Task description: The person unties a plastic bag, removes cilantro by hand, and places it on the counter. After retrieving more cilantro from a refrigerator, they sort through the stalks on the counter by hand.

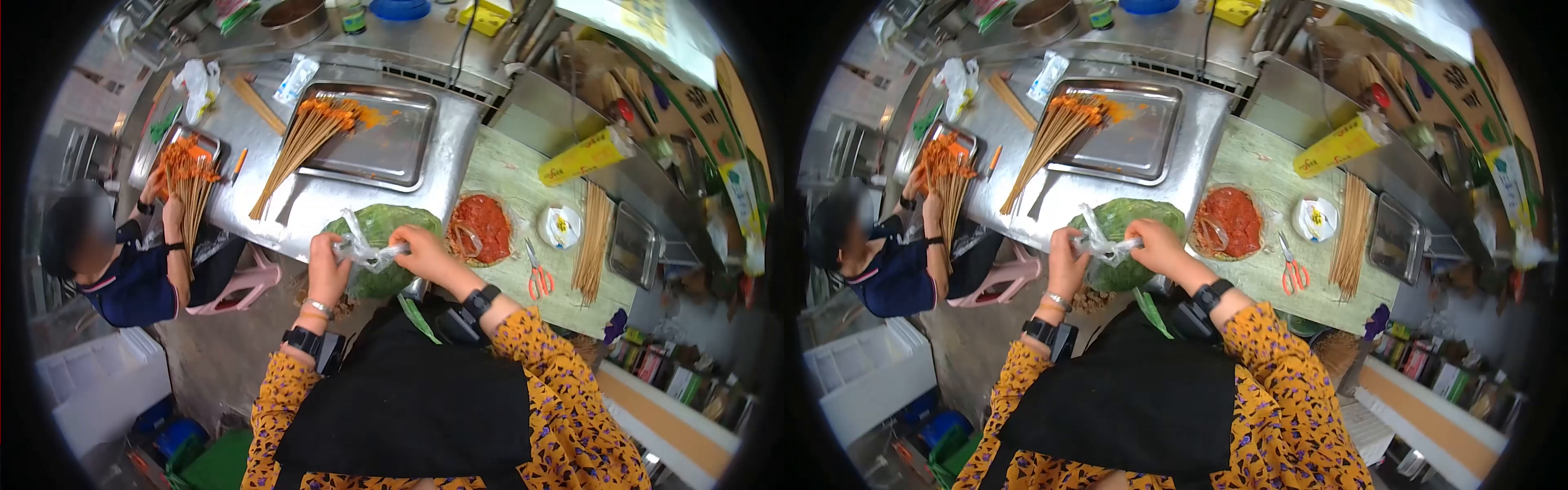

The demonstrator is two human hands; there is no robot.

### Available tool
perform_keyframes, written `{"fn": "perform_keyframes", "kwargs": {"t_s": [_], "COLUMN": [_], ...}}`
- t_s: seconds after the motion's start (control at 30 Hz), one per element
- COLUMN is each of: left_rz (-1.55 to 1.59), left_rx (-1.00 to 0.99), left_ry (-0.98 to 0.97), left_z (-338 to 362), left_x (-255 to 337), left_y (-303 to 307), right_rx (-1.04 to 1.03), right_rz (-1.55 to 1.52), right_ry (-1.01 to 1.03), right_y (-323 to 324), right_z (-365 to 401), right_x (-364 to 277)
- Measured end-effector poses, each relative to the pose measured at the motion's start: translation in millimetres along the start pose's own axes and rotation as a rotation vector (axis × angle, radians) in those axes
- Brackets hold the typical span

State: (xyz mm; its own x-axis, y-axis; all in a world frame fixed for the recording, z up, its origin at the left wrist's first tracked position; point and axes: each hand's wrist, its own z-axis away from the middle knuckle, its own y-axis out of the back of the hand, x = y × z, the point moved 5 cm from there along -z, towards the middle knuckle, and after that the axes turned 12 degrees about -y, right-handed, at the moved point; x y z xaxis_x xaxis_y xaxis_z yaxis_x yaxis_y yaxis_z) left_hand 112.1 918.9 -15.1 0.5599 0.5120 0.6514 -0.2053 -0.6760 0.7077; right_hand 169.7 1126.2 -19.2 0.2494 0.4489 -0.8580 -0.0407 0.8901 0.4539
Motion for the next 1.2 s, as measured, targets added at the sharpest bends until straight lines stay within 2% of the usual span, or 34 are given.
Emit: {"fn": "perform_keyframes", "kwargs": {"t_s": [0.07,0.1,0.17,0.2,0.23,0.3,0.33,0.37,0.4,0.43,0.47,0.5,0.57,0.6,0.63,0.7,0.73,0.8,0.83,0.9,0.93,0.97,1.03,1.07,1.1,1.17,1.2], "left_rz": [0.059,0.057,0.162,0.137,0.139,0.282,0.214,0.222,0.029,-0.165,-0.009,-0.004,0.175,-0.192,-0.112,0.192,0.195,0.177,0.175,-0.137,-0.082,-0.083,0.118,0.270,0.415,0.915,0.913], "left_rx": [-0.011,-0.003,0.146,0.119,0.124,0.234,0.193,0.200,0.067,-0.071,-0.003,-0.002,-0.211,-0.083,-0.051,0.074,0.078,0.094,0.095,0.104,-0.042,-0.040,0.102,0.221,0.291,0.462,0.468], "left_ry": [0.201,0.224,0.179,0.113,0.128,0.285,0.286,0.292,0.072,-0.152,-0.160,-0.163,-0.128,-0.191,-0.087,0.260,0.252,0.055,0.051,-0.264,-0.167,-0.172,0.078,0.091,0.280,0.566,0.570], "left_z": [6.1,8.9,6.4,5.5,12.0,25.5,21.2,18.5,10.1,0.2,-11.8,-11.9,-13.1,-7.1,-10.2,6.3,2.4,-3.1,-9.9,-29.9,-36.2,-34.1,-21.8,-22.3,-7.5,15.1,16.2], "left_x": [-12.3,-15.3,-4.4,1.0,-4.0,-20.9,-16.2,-14.4,0.0,19.0,31.8,24.7,16.4,15.6,2.8,-53.1,-47.6,-23.2,-5.7,50.9,53.1,46.1,6.3,7.1,-11.6,-18.7,-11.3], "left_y": [-14.5,-17.4,-3.2,3.0,2.5,4.5,10.5,12.7,12.9,12.7,14.2,8.4,-15.2,-5.7,6.2,27.4,29.9,37.6,38.6,43.0,42.2,40.6,40.9,63.3,71.2,79.2,84.4], "right_rx": [-0.129,-0.224,-0.269,-0.291,-0.306,-0.294,-0.293,-0.223,-0.155,-0.161,-0.195,-0.225,-0.194,-0.167,-0.166,-0.154,-0.147,-0.080,-0.077,-0.115,-0.102,-0.098,-0.207,-0.199,-0.196,-0.193,-0.200], "right_rz": [0.074,0.148,0.156,0.164,0.168,0.266,0.275,0.131,-0.012,-0.007,-0.009,-0.010,0.092,0.188,0.194,-0.099,-0.095,-0.158,-0.158,-0.071,-0.127,-0.126,-0.082,-0.076,-0.073,-0.149,-0.149], "right_ry": [-0.011,-0.018,-0.026,-0.032,-0.035,0.018,0.010,0.097,0.181,0.177,0.145,0.114,0.093,0.076,0.073,-0.241,-0.237,-0.111,-0.106,0.168,0.184,0.187,0.131,0.085,0.086,0.014,0.015], "right_y": [-14.1,-22.1,-22.8,-24.1,-26.1,-26.3,-25.2,-22.2,-17.9,-18.3,-19.3,-18.2,-9.1,-2.7,9.5,38.3,39.5,40.9,37.3,24.2,22.5,28.4,46.5,60.8,71.7,85.3,86.9], "right_z": [-14.6,-19.9,-21.2,-20.3,-19.5,-17.0,-16.1,-15.0,-13.0,-11.7,-11.6,-11.3,-10.5,-10.2,-7.4,-4.8,-3.5,2.0,1.3,-0.9,0.3,2.3,8.3,16.2,24.5,37.0,40.5], "right_x": [1.0,1.7,-10.6,-13.7,-11.0,-8.9,-10.7,-15.8,-21.6,-23.8,-25.5,-28.2,-32.0,-29.1,-21.0,9.6,7.4,-4.8,-16.2,-64.0,-73.2,-77.4,-77.5,-78.4,-77.8,-73.6,-77.6]}}
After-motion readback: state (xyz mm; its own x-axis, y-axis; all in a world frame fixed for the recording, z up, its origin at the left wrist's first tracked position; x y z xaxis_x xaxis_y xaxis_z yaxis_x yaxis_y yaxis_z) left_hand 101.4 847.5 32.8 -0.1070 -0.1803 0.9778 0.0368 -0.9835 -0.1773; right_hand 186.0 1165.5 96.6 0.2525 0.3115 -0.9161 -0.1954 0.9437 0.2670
